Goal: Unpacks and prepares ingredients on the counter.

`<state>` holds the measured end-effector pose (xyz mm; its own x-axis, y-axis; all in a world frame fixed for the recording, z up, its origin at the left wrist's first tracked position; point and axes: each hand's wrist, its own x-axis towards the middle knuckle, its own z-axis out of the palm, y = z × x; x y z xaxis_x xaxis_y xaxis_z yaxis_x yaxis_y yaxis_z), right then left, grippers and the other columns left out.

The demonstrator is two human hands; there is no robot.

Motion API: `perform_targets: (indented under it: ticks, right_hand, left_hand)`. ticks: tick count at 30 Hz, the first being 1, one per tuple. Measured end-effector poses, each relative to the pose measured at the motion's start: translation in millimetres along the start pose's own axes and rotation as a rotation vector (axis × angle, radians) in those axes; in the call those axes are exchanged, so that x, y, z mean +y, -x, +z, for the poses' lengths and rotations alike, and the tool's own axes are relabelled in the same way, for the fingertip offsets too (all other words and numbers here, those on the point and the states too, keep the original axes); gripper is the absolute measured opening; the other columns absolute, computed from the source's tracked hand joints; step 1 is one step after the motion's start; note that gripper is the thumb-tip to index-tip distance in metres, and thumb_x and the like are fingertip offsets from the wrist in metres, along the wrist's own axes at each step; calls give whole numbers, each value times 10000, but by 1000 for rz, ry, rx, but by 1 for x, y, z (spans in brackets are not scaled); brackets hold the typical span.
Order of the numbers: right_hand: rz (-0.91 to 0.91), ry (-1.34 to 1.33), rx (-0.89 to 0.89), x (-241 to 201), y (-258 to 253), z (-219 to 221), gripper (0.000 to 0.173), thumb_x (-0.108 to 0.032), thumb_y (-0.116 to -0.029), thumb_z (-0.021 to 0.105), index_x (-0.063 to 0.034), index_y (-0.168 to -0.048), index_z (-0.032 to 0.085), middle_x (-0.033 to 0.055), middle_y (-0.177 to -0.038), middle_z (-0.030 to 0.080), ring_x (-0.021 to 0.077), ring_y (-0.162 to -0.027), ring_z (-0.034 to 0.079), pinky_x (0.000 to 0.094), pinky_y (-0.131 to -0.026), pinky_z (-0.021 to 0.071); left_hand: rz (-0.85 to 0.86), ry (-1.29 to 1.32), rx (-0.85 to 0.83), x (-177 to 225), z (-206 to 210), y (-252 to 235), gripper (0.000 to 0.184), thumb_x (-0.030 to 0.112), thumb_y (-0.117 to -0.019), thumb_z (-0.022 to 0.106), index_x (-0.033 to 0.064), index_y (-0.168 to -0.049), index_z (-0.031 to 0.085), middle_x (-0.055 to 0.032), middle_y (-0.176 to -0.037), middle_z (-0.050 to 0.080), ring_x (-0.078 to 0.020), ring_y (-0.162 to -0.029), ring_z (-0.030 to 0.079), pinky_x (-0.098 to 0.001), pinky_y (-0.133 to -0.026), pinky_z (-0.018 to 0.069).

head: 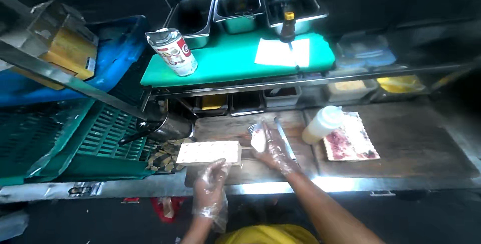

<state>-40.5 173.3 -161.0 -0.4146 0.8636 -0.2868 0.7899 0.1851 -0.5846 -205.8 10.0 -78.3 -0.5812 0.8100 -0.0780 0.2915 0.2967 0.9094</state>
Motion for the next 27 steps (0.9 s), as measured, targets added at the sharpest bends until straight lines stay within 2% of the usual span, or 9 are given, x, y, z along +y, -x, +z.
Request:
perform_targets:
  ticks: [2,4,7,10,14,18,21,23,27]
  right_hand:
    - [-25,-86,-76,-11,34,-28,1291,-536,-677,876,-282,-1666,85,178,-1546,450,367,-1374,498,595,-1108,444]
    - [-115,-86,-108,-23,69,-49,1257,-556,-686,866,-287,-1662,122,130,-1520,492,310,-1352,528,557,-1102,466]
    - [-260,-119,-66,-30,115,-65,1181,-537,-686,863,-279,-1643,223,75,-1469,546,257,-1316,554,534,-1083,483]
    - [-275,-257,12,-20,153,-89,1176,-441,-684,905,-250,-1639,247,79,-1491,520,224,-1347,522,477,-1123,466]
    - [-235,-390,65,14,201,-112,1192,-372,-672,938,-243,-1634,245,57,-1544,459,154,-1351,523,395,-1120,493]
    - [-219,-790,77,44,220,-133,1229,-180,-688,926,-154,-1651,164,132,-1579,426,221,-1350,549,403,-1128,506]
    - [7,-1023,115,66,222,-158,914,-353,-900,771,-133,-1630,267,112,-1537,495,206,-1297,599,398,-1059,553]
    - [142,-1040,164,93,215,-172,727,-298,-961,712,-90,-1576,384,120,-1433,597,189,-1205,662,373,-1002,588]
    - [87,-987,48,179,195,-220,774,-244,-882,773,-73,-1549,421,105,-1419,601,173,-1216,648,366,-1013,577]
  left_hand:
    - [-154,205,-66,10,9,8,310,76,-973,627,-39,-1260,642,-149,-1125,729,-218,-932,742,-373,-814,644]
    - [-302,274,-219,23,21,6,396,153,-993,657,0,-1352,592,-150,-1184,704,-243,-984,731,-403,-825,641]
    - [-290,141,-383,35,40,1,290,267,-993,674,44,-1176,702,-70,-1036,732,-134,-926,702,-341,-849,595]
    - [-330,392,-426,54,55,16,176,131,-988,653,14,-1108,705,-82,-985,735,-143,-901,705,-315,-820,600]
    - [-539,701,-538,83,71,56,213,69,-1005,619,-43,-1183,648,-182,-1009,730,-267,-868,741,-409,-738,650]
    - [-476,673,-447,114,105,87,199,48,-1001,611,-60,-1163,654,-164,-991,736,-243,-846,740,-388,-719,650]
    - [-331,499,-359,121,150,101,175,101,-952,700,-21,-1077,702,-114,-947,748,-202,-838,743,-364,-728,654]
    - [-336,456,-351,130,187,113,155,107,-950,710,-10,-1050,708,-104,-922,750,-193,-824,744,-353,-722,652]
    - [-497,584,-266,165,272,130,125,27,-964,656,-47,-1064,674,-131,-888,730,-201,-761,723,-337,-663,631]
